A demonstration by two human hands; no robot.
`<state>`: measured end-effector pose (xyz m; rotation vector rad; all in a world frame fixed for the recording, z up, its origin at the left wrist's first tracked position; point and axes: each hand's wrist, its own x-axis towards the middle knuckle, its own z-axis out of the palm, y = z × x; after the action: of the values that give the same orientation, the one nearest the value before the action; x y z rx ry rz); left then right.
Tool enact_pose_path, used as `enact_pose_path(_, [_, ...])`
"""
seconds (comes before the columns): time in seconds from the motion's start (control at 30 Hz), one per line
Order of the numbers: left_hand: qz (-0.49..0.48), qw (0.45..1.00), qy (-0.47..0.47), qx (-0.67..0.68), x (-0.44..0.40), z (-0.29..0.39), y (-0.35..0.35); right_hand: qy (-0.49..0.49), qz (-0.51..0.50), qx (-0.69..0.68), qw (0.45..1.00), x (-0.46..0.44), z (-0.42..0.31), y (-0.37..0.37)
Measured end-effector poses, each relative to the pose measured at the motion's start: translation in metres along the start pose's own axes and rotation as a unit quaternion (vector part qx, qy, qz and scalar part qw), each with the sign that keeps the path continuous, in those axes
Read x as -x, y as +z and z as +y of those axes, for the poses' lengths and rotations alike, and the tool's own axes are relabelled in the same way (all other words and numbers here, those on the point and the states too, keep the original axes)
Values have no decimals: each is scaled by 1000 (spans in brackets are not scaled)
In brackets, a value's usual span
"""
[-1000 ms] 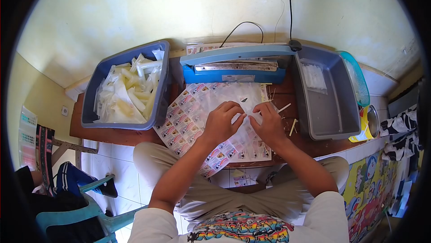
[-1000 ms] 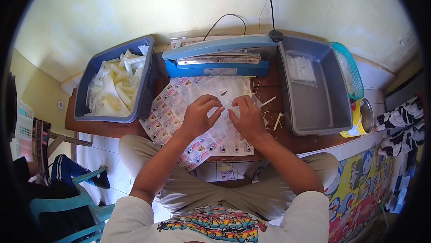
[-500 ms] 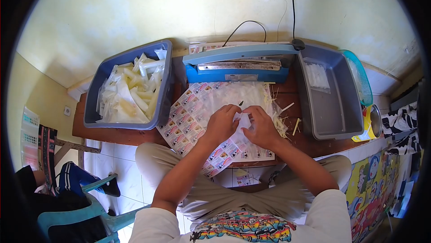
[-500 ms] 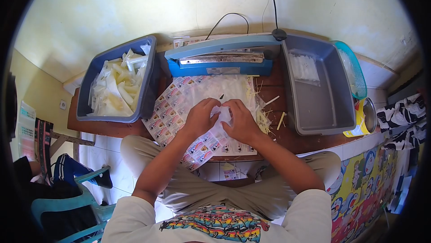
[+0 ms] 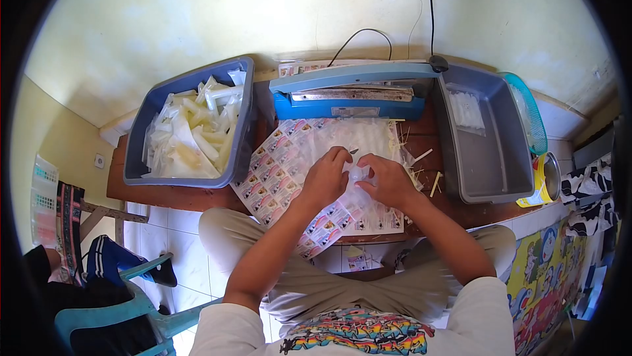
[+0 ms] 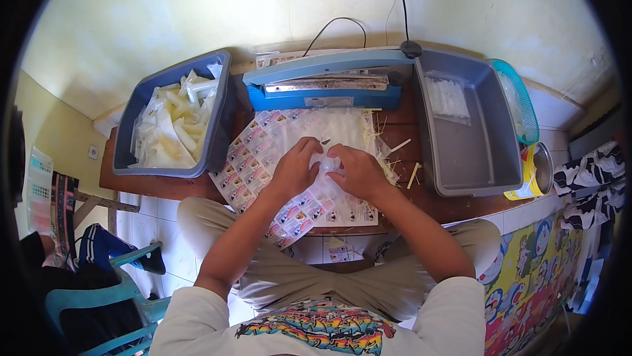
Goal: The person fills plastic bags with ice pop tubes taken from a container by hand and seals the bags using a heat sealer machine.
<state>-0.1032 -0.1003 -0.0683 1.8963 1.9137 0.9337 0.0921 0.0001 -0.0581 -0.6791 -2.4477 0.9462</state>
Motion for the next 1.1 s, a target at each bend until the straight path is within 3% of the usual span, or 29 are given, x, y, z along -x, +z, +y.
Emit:
enact_pose_path(0.1, [27,999,-4,22,0,-6,6,30,-32,13,999,-1,-1,-8])
enact_pose_path(0.17, [5,1000,-2,-15,0,-4,3,-21,58,182,981,-2,-8,-14])
enact_pose_path(0.27, [-15,1000,-22,3,-4,-6,2,-19,121,177,976,-5,4,-6])
enact_pose_path(0.8, [-8,1000,4,-1,-4,-6,-2,17,117,191,974,-13,25,8])
enact_pose_path(1.1, [51,996,73,7,-6,11,-23,-58,118,138,982,-7,6,-17])
